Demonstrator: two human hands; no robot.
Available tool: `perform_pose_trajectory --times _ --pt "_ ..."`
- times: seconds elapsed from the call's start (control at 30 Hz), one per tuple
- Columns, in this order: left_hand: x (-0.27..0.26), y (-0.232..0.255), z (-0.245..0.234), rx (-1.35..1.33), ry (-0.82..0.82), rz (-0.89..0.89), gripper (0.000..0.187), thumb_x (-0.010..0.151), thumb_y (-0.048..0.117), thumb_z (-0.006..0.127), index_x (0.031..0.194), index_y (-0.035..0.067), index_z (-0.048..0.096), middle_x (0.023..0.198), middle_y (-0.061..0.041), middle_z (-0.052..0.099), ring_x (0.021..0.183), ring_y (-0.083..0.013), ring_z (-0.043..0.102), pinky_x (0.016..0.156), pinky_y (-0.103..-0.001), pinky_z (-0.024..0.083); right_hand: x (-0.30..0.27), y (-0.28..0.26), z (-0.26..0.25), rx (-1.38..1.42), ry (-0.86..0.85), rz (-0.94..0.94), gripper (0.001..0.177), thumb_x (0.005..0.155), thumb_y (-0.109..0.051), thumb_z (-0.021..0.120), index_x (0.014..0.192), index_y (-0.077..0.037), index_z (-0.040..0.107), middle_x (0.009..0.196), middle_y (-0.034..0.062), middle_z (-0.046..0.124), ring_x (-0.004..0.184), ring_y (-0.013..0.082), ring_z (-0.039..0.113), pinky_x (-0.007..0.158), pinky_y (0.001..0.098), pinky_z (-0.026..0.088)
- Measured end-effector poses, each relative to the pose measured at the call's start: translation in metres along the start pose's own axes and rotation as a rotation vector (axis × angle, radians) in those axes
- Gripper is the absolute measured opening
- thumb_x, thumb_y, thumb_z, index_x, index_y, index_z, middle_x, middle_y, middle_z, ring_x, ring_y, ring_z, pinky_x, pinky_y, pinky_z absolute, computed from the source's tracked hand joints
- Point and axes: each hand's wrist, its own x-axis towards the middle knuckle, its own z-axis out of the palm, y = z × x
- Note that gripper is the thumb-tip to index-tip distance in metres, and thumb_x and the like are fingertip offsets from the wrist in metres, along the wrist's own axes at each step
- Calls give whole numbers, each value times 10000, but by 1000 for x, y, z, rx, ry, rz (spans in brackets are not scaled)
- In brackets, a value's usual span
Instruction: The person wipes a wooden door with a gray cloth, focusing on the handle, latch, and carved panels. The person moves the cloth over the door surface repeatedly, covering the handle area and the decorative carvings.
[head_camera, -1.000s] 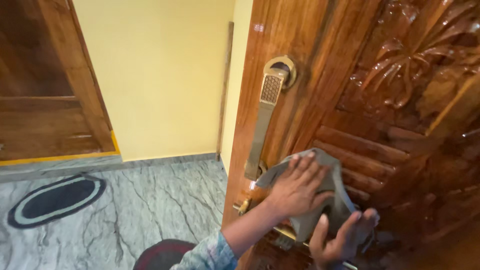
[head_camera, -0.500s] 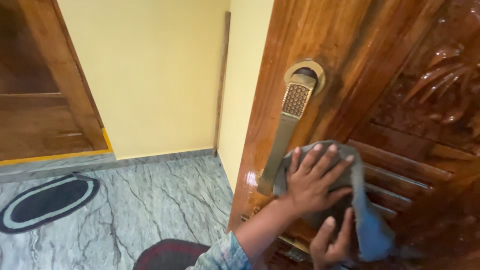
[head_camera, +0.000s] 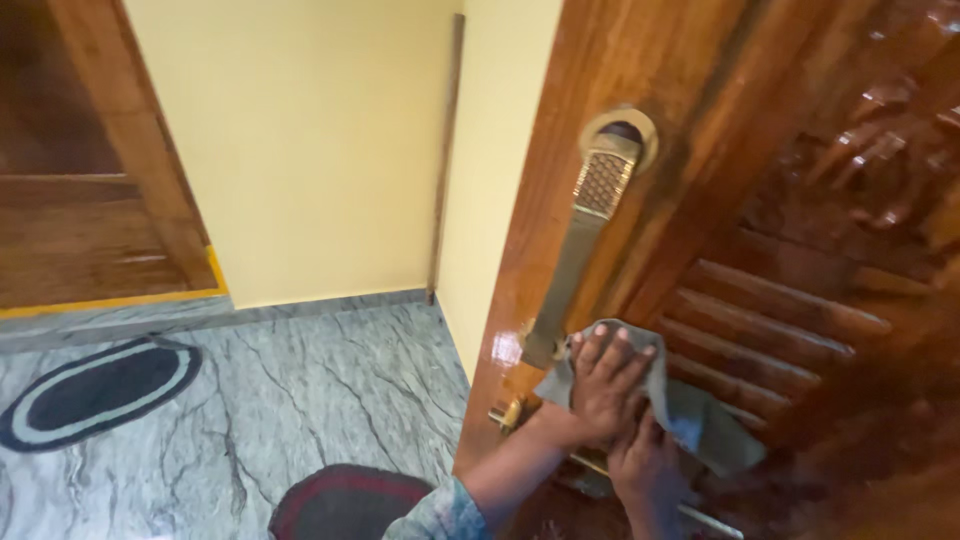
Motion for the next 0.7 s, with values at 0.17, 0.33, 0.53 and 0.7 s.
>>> perform_pose_trajectory --times 0.17,0.33,0.53,0.7 --pt "-37 4 -12 25 -223 -96 568 937 459 645 1411 146 626 1518 -252 464 1474 -465 312 1192 -651 189 -21 -3 -27 108 -353 107 586 897 -421 652 1383 -96 605 1050 206 719 894 374 715 781 480 582" --pt "-53 20 -70 45 -449 -118 624 1025 469 569 1482 45 541 1467 -295 471 1476 -485 326 1213 -608 220 -37 -6 -48 281 -74 -27 434 883 -344 730 1206 -69 640 1073 205 711 998 421 687 875 503 552" --pt "-23 39 -93 60 -474 -87 656 1017 443 528 1537 50 458 1563 -263 418 1508 -438 310 1232 -561 217 -19 -9 -75 331 175 38 560 933 -311 701 1317 76 578 1215 300 641 1113 491 609 972 535 488" --pt "48 51 -90 102 -428 -24 656 1040 456 469 1572 80 387 1618 -220 360 1538 -398 260 1246 -571 169 38 18 -95 294 231 16 513 953 -293 719 1316 43 585 1204 270 646 1102 470 618 966 537 481"
